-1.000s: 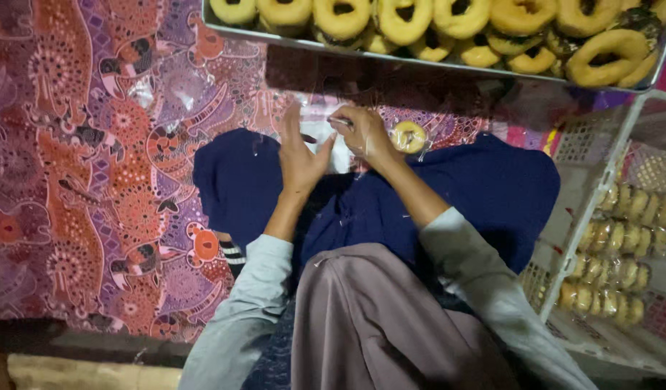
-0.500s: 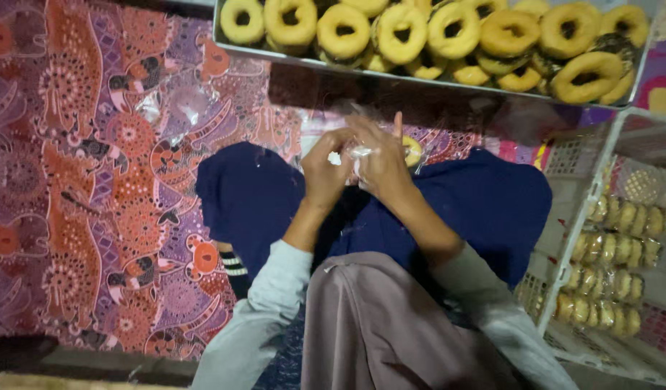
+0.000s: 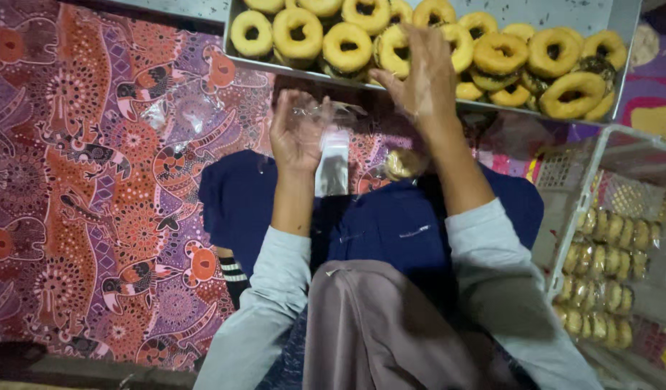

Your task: The person sits on a patterned mat and repeatedly picks donuts from a metal tray, places them into small clear plastic bags, and sets the packaged donuts into a white plastic crate. The person handles both plain and chocolate-sprinkled donuts.

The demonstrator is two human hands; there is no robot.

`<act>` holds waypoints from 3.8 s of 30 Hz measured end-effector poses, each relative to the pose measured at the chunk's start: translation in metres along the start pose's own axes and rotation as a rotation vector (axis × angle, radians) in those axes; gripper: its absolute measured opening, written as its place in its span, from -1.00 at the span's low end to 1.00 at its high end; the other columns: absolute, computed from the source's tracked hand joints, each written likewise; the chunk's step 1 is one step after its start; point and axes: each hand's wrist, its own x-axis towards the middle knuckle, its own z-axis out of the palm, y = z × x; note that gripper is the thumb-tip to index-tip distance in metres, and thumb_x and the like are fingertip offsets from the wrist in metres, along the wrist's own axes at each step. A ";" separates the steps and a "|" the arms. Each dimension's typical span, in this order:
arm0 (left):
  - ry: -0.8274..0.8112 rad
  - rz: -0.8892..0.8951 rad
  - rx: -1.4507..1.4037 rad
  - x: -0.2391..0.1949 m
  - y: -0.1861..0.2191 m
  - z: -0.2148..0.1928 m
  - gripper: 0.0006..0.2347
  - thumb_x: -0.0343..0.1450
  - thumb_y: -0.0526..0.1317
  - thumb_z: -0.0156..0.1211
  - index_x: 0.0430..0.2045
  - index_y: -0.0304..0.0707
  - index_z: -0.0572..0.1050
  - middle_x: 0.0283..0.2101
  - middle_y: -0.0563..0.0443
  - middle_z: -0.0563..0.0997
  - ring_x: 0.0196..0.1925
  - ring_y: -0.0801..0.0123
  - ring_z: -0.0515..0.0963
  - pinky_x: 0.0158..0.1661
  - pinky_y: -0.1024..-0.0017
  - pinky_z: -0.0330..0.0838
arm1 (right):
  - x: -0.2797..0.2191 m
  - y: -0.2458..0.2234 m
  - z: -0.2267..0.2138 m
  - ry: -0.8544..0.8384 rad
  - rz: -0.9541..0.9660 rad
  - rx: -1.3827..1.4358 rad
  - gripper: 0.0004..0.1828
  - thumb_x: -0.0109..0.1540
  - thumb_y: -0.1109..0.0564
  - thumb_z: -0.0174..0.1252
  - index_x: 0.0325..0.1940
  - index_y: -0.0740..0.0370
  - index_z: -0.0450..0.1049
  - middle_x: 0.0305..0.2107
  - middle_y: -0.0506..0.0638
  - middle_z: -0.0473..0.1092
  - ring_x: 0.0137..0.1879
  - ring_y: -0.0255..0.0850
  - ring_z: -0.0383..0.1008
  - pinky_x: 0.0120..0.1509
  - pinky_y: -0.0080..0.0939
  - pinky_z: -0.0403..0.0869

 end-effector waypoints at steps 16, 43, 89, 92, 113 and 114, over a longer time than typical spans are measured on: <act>-0.129 0.131 -0.327 -0.011 -0.033 0.016 -0.58 0.60 0.10 -0.08 -0.05 -0.35 0.47 -0.04 -0.25 0.59 0.09 -0.04 0.56 0.34 -0.24 0.27 | -0.085 -0.124 -0.009 0.124 0.280 1.003 -0.24 0.09 0.22 0.47 0.29 0.26 0.25 0.16 0.16 0.28 0.28 -0.02 0.36 0.43 -0.04 0.44; 0.036 0.708 1.581 -0.205 0.092 0.033 -0.89 0.60 -0.36 0.07 -0.24 -0.40 0.54 -0.18 -0.14 0.71 -0.05 0.23 0.69 0.11 0.28 0.52 | -0.092 -0.164 -0.023 -0.621 0.021 0.730 -0.67 0.16 0.06 0.41 -0.06 0.23 0.56 -0.20 0.04 0.51 -0.10 -0.12 0.56 -0.12 -0.16 0.48; 0.468 0.254 0.596 -0.232 0.106 -0.078 -0.52 0.60 0.04 -0.13 -0.05 -0.54 0.54 -0.04 -0.25 0.66 0.06 0.17 0.62 0.14 0.24 0.45 | -0.208 -0.157 0.126 -1.003 0.696 1.551 -0.44 0.30 0.07 0.11 0.37 0.30 0.29 0.17 0.05 0.38 0.29 -0.16 0.39 0.38 -0.13 0.38; 0.408 0.249 0.734 -0.230 0.101 -0.101 -0.63 0.63 -0.07 -0.01 -0.05 -0.52 0.58 -0.07 -0.17 0.65 -0.04 0.31 0.60 0.01 0.37 0.44 | -0.196 -0.155 0.106 -1.013 0.658 1.401 -0.46 0.43 -0.12 -0.12 0.37 0.24 0.34 0.15 0.01 0.43 0.28 -0.21 0.41 0.37 -0.18 0.35; 0.067 0.015 1.015 -0.207 0.118 -0.058 -0.62 0.49 -0.40 0.15 0.22 -0.41 0.30 -0.03 -0.06 0.61 0.06 0.37 0.61 0.10 0.42 0.54 | -0.136 -0.146 0.108 -1.030 -0.106 1.184 -0.70 0.40 0.00 0.15 0.12 0.16 0.60 0.38 0.16 0.26 0.40 -0.03 0.40 0.43 -0.05 0.46; 0.048 -0.002 1.005 -0.207 0.115 -0.058 -0.59 0.48 -0.42 0.16 0.25 -0.42 0.27 0.02 -0.09 0.60 0.09 0.33 0.61 0.13 0.39 0.53 | -0.136 -0.150 0.110 -1.102 -0.037 1.247 -0.64 0.44 -0.07 0.06 0.17 0.15 0.58 0.41 0.15 0.23 0.40 -0.02 0.40 0.44 -0.04 0.45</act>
